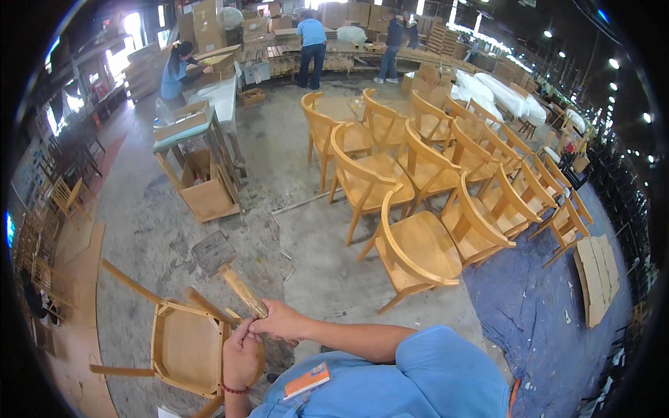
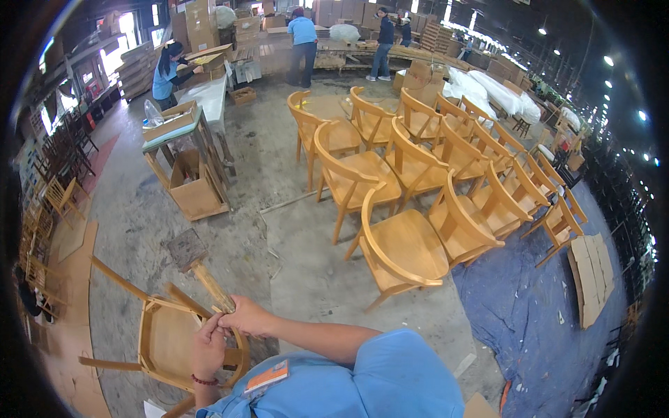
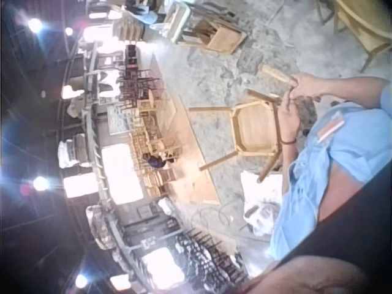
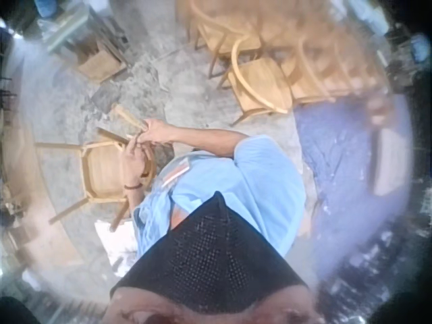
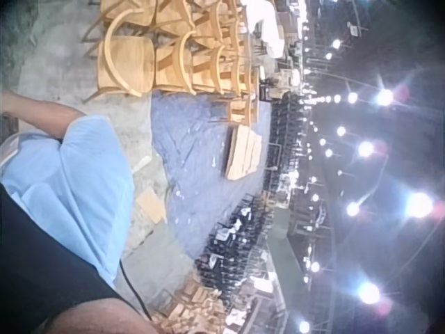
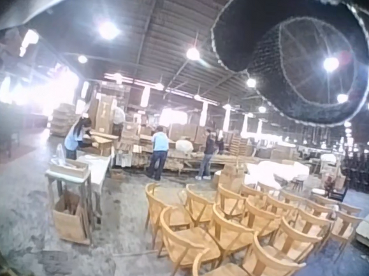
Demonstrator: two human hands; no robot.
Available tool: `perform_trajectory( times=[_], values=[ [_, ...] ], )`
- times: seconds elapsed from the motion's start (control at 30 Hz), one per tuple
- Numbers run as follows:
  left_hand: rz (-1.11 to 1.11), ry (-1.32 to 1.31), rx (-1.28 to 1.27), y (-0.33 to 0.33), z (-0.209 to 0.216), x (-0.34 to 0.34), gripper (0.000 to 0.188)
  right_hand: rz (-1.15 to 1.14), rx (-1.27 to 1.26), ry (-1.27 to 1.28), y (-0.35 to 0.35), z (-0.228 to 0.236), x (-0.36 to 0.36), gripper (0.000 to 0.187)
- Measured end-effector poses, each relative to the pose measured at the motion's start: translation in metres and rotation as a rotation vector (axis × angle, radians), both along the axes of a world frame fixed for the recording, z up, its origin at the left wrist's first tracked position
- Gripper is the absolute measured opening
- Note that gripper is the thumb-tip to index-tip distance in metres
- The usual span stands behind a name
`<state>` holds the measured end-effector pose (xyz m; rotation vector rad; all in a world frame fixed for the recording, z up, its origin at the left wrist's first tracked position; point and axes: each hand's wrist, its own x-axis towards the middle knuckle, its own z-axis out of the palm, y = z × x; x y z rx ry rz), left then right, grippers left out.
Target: The person assembles wooden chairs by inserting dowels into leg holes and tapping them with a hammer. The person also uses a power sander on the chair seat and wipes the surface with a cloth. Completed chairs are moved and stacked with other chairs.
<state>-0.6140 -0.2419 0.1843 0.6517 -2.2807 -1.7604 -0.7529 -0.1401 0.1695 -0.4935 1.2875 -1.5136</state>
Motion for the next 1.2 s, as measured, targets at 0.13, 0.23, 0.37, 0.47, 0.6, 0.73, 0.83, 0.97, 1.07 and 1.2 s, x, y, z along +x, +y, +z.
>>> perform_trajectory(
  times=[0.13, 0.23, 0.37, 0.47, 0.6, 0.73, 0.83, 0.97, 1.07, 1.2],
  values=[
    [0.063, 0.116, -0.157, -0.012, -0.005, 0.007, 0.026, -0.007, 0.045, 0.022, -0.019, 0.008, 0.003, 0.025],
    [0.182, 0.212, -0.364, -0.021, -0.009, 0.018, 0.023, 0.031, 0.026, -0.062, -0.037, 0.009, 0.008, 0.025],
    [0.355, 0.249, -0.323, -0.033, -0.024, 0.04, 0.018, 0.171, 0.126, -0.117, -0.062, 0.001, 0.02, 0.022],
    [0.297, 0.206, -0.366, -0.041, -0.038, 0.049, 0.018, 0.211, 0.149, -0.017, -0.065, -0.027, 0.02, 0.017],
    [0.649, 0.243, -0.333, -0.053, -0.024, 0.088, 0.014, 0.137, 0.168, -0.025, -0.064, -0.016, 0.034, 0.014],
    [0.887, 0.176, -0.285, -0.082, -0.03, 0.1, 0.017, 0.135, 0.192, 0.185, -0.057, -0.036, 0.02, 0.01],
    [0.801, 0.217, -0.283, -0.111, -0.028, 0.074, 0.02, 0.085, 0.017, 0.261, -0.052, -0.035, 0.007, 0.015],
    [0.694, 0.297, -0.315, -0.154, -0.052, 0.029, 0.024, 0.023, -0.136, 0.234, -0.045, -0.004, 0.011, 0.023],
    [0.563, 0.203, -0.056, -0.178, -0.054, -0.004, 0.024, 0.043, -0.05, 0.272, -0.026, -0.026, -0.007, 0.026],
    [0.393, 0.198, 0.406, -0.191, -0.062, -0.025, 0.024, -0.028, 0.091, 0.232, 0.002, -0.051, -0.005, 0.026]
  ],
)
